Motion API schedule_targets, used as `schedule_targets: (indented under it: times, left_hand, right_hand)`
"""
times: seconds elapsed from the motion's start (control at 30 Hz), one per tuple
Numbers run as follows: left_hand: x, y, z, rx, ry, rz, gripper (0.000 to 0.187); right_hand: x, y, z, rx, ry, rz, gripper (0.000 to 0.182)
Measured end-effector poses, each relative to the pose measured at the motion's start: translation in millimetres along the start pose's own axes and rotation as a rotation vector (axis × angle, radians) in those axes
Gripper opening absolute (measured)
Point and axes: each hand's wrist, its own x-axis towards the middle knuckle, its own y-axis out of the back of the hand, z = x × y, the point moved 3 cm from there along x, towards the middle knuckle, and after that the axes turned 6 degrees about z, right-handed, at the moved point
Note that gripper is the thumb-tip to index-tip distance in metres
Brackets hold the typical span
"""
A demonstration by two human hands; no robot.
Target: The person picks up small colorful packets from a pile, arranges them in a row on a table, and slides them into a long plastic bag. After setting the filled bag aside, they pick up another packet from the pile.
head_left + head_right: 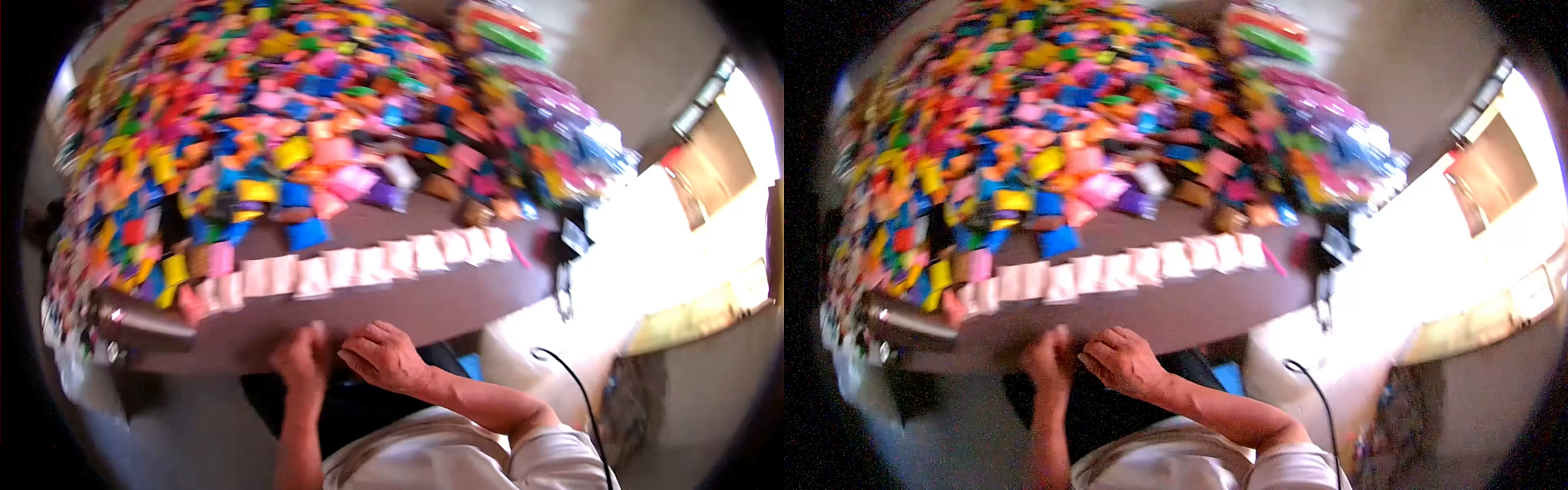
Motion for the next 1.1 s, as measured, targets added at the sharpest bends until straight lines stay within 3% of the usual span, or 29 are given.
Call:
schedule_targets:
  times: [0.03, 0.17, 0.23, 0.4, 0.47, 0.5, 0.53, 0.6, 0.67, 0.7, 0.77, 0.87, 0.93, 0.97, 1.07, 1.1]
  left_hand:
    - [1.9, -3.1, 2.5, 0.172, -0.017, -0.025, 0.033]
    - [2.3, -10.4, -0.4, 0.214, -0.143, 0.026, 0.032]
    - [0.5, -11.3, -4.2, 0.243, -0.161, 0.001, 0.032]
    - [2.6, -11.6, 4.3, 0.214, -0.18, -0.013, 0.035]
    - [2.5, -11.7, 4.9, 0.237, -0.186, -0.018, 0.035]
    - [2.9, -12.6, 4.9, 0.254, -0.188, -0.012, 0.035]
    - [2.1, -14.0, 3.1, 0.257, -0.189, -0.015, 0.035]
    - [-1.3, -15.9, -4.3, 0.259, -0.138, 0.001, 0.036]
    - [-2.6, -16.4, -6.7, 0.282, -0.132, 0.015, 0.036]
    - [-1.9, -17.7, -6.4, 0.298, -0.131, 0.035, 0.036]
    - [-0.9, -20.0, -4.2, 0.315, -0.139, 0.064, 0.037]
    - [1.6, -20.1, -0.2, 0.369, -0.15, 0.082, 0.038]
    - [2.5, -19.7, 1.9, 0.404, -0.147, 0.07, 0.038]
    - [2.9, -19.7, 2.8, 0.427, -0.14, 0.06, 0.038]
    - [3.7, -22.0, 7.1, 0.453, -0.13, 0.085, 0.037]
    - [4.2, -22.6, 6.4, 0.46, -0.13, 0.086, 0.037]
  right_hand:
    - [-26.0, 17.0, 7.3, -0.054, -0.052, 0.014, 0.016]
    - [-99.1, 62.4, 14.1, -0.149, -0.212, 0.088, 0.022]
    - [-136.3, 78.3, 15.5, -0.223, -0.355, -0.029, 0.025]
    - [-211.6, 126.7, 35.0, -0.426, -0.563, -0.04, 0.026]
    - [-252.1, 153.5, 59.2, -0.562, -0.666, 0.043, 0.026]
    - [-243.9, 177.8, 60.6, -0.479, -0.595, 0.135, 0.015]
    - [-267.8, 193.3, 77.4, -0.669, -0.807, 0.068, 0.014]
    - [-300.3, 230.5, 111.3, -0.731, -0.604, 0.414, 0.004]
    - [-298.1, 265.6, 137.1, -0.932, -0.859, 0.353, 0.007]
    - [-296.9, 277.8, 152.6, -0.966, -0.888, 0.342, 0.007]
    - [-318.0, 298.5, 202.1, -0.769, -0.869, 0.262, 0.012]
    - [-365.6, 308.2, 288.0, -0.591, -1.059, 0.297, 0.02]
    - [-429.0, 301.5, 364.1, -0.115, -1.264, 0.303, 0.026]
    - [-447.5, 292.9, 383.7, -0.103, -1.266, 0.3, 0.026]
    - [-497.0, 258.6, 417.3, 0.411, -1.063, 0.419, 0.018]
    - [-533.2, 252.0, 446.9, 0.418, -1.064, 0.416, 0.018]
